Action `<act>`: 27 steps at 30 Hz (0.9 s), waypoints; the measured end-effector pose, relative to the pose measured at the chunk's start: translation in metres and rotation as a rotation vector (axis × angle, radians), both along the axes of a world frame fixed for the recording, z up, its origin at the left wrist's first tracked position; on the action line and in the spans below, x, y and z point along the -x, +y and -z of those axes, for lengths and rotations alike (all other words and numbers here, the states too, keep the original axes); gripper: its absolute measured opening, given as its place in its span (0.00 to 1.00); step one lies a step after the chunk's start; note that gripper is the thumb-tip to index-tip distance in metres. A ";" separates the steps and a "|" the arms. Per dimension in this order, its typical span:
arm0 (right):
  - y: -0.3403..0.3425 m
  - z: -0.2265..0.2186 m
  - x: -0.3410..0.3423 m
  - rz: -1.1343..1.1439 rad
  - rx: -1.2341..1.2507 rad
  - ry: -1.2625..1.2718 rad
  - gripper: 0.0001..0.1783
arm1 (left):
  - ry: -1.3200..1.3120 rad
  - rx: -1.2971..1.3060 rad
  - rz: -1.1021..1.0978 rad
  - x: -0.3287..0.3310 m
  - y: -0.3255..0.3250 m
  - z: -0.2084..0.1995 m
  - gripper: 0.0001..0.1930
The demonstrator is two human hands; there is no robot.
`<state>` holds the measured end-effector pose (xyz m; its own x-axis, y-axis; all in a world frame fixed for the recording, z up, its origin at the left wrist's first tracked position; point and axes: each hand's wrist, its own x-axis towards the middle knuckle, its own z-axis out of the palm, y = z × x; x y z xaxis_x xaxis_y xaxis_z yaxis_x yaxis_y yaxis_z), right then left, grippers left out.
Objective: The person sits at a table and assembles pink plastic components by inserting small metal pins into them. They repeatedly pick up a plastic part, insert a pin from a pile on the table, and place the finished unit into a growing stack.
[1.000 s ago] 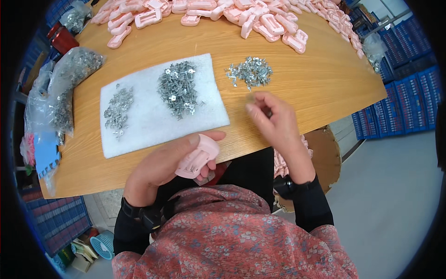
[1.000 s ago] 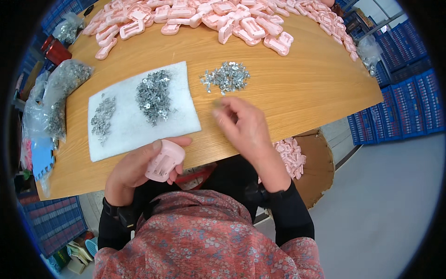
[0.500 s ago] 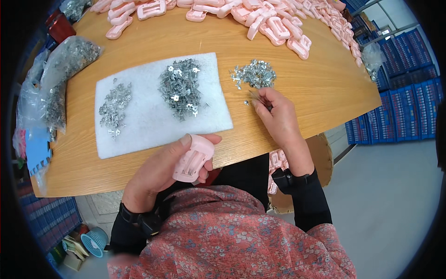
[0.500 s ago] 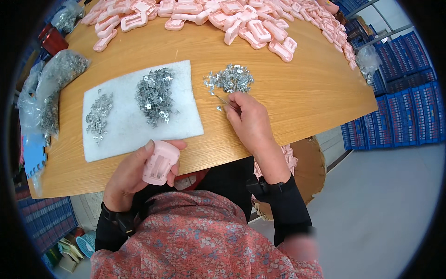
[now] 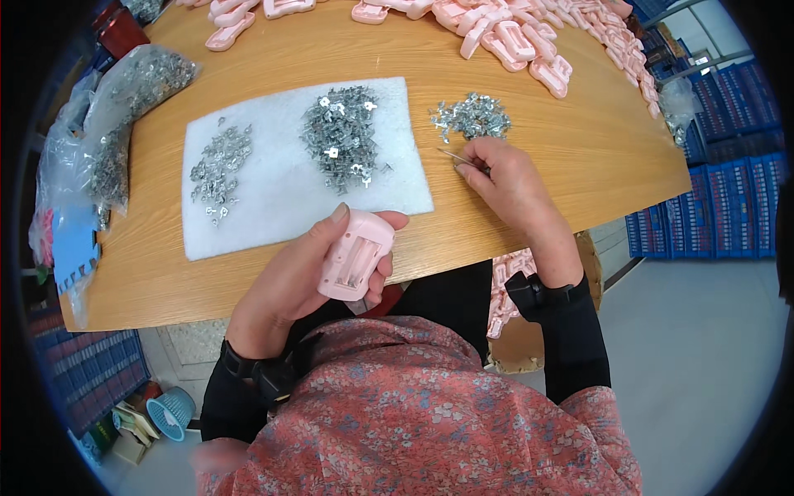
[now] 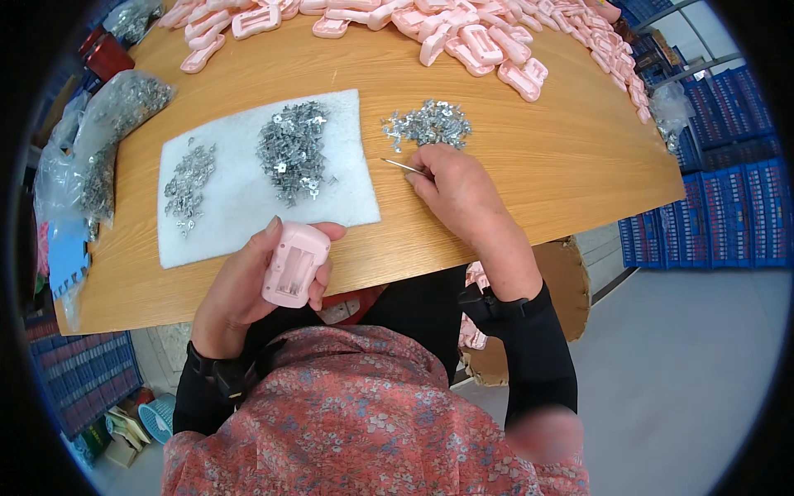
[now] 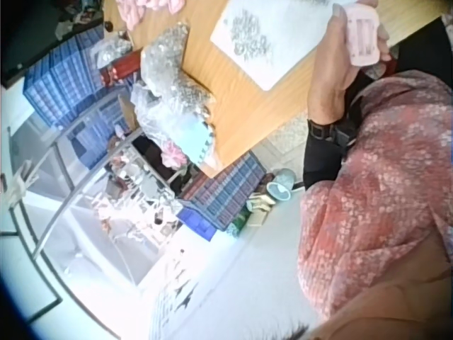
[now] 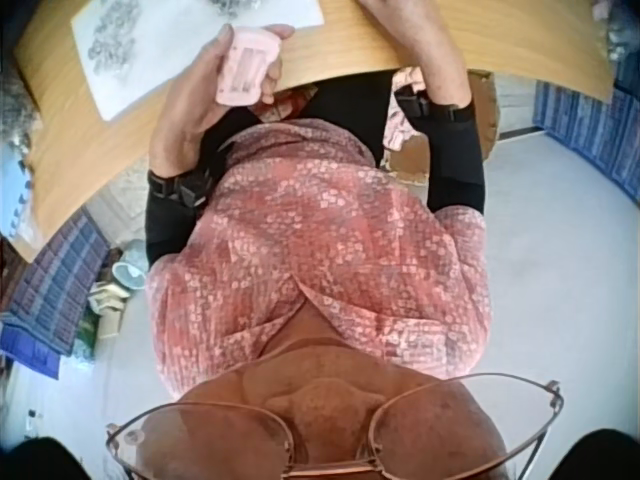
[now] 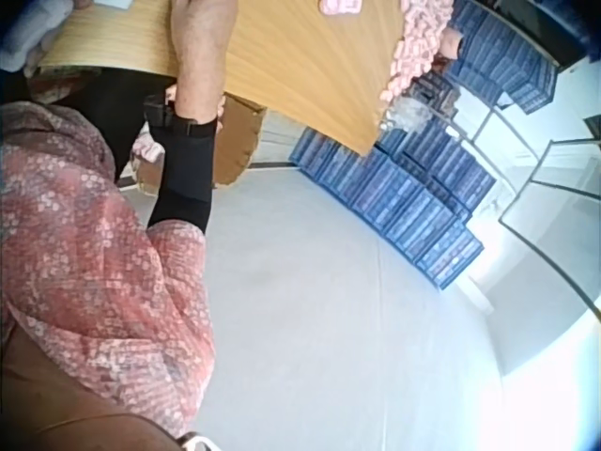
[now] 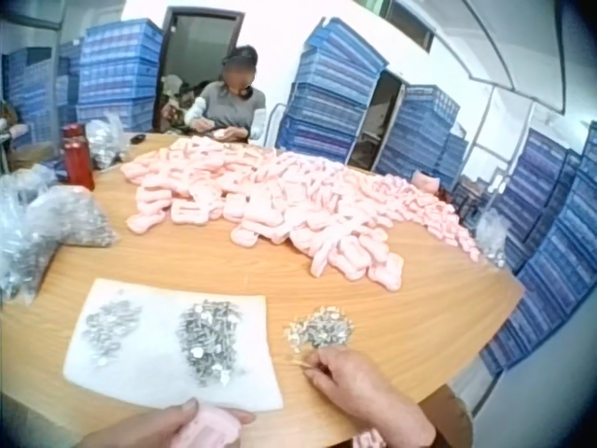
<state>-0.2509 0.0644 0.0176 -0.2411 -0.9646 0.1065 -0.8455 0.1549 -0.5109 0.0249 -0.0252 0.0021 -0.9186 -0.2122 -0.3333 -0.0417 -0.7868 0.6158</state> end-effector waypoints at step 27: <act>0.066 -0.020 -0.036 -0.033 -0.103 -0.043 0.34 | 0.042 0.000 -0.040 0.002 0.003 0.004 0.38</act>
<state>-0.2152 0.1305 0.0371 -0.2112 -0.9774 -0.0034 -0.8284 0.1809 -0.5300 0.0227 -0.0227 -0.0018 -0.9227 -0.2487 -0.2947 0.0153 -0.7872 0.6165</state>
